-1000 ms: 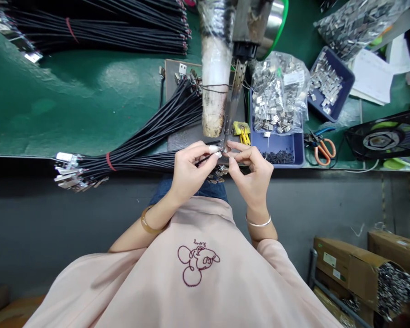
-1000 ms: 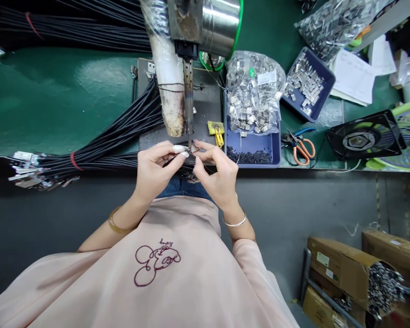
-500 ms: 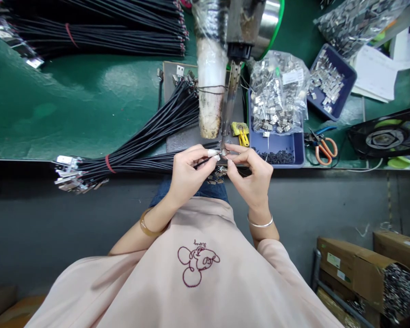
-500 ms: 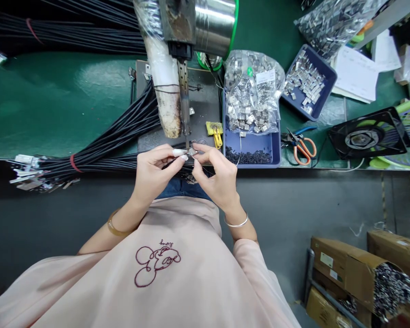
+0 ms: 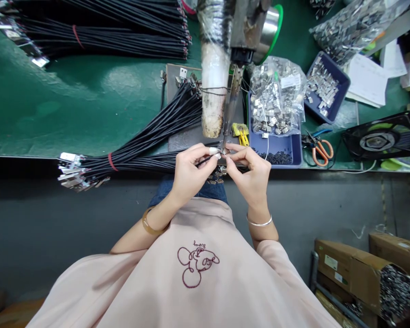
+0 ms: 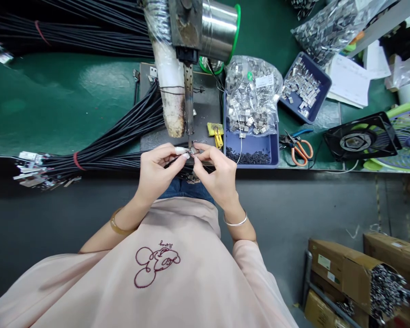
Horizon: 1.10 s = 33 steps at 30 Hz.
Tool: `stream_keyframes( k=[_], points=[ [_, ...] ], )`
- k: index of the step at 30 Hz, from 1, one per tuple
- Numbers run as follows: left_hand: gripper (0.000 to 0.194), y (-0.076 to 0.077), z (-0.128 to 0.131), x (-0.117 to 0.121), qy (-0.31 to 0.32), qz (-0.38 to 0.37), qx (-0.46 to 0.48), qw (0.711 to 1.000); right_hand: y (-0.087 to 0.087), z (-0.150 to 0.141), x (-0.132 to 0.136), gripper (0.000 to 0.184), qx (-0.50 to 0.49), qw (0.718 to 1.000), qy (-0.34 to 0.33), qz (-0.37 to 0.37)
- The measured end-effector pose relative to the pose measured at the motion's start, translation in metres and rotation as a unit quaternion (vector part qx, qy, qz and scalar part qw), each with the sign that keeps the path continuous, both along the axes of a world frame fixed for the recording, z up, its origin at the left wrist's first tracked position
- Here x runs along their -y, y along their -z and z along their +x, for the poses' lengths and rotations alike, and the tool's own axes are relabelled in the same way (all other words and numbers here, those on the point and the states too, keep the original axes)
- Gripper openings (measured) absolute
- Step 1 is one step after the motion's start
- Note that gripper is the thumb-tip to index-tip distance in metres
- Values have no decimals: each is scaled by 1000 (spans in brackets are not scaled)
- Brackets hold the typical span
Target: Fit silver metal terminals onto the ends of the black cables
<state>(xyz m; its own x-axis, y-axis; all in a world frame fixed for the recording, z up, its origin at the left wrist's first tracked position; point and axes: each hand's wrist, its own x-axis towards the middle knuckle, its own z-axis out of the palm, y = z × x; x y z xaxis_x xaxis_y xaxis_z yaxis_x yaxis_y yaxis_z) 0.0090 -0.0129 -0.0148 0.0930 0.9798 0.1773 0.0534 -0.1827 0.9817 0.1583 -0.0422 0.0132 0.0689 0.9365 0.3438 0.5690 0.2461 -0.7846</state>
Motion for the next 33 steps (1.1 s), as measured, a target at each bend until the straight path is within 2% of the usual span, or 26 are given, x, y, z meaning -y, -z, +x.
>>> stream_keyframes(
  k=[5,14,26,33],
  points=[
    [5,-1,1,-2,-20,18,22,999,-4,-1,-3,9,10,1000,5,17],
    [6,2,0,-1,-4,-11,9,1000,-1,4,-2,12,26,999,-18,15],
    [5,-3,0,-2,-19,10,21,1000,-5,1,-5,10,36,999,-14,36],
    [5,1,0,-2,-7,-5,15,1000,-2,5,-2,11,19,999,-30,10]
  ],
)
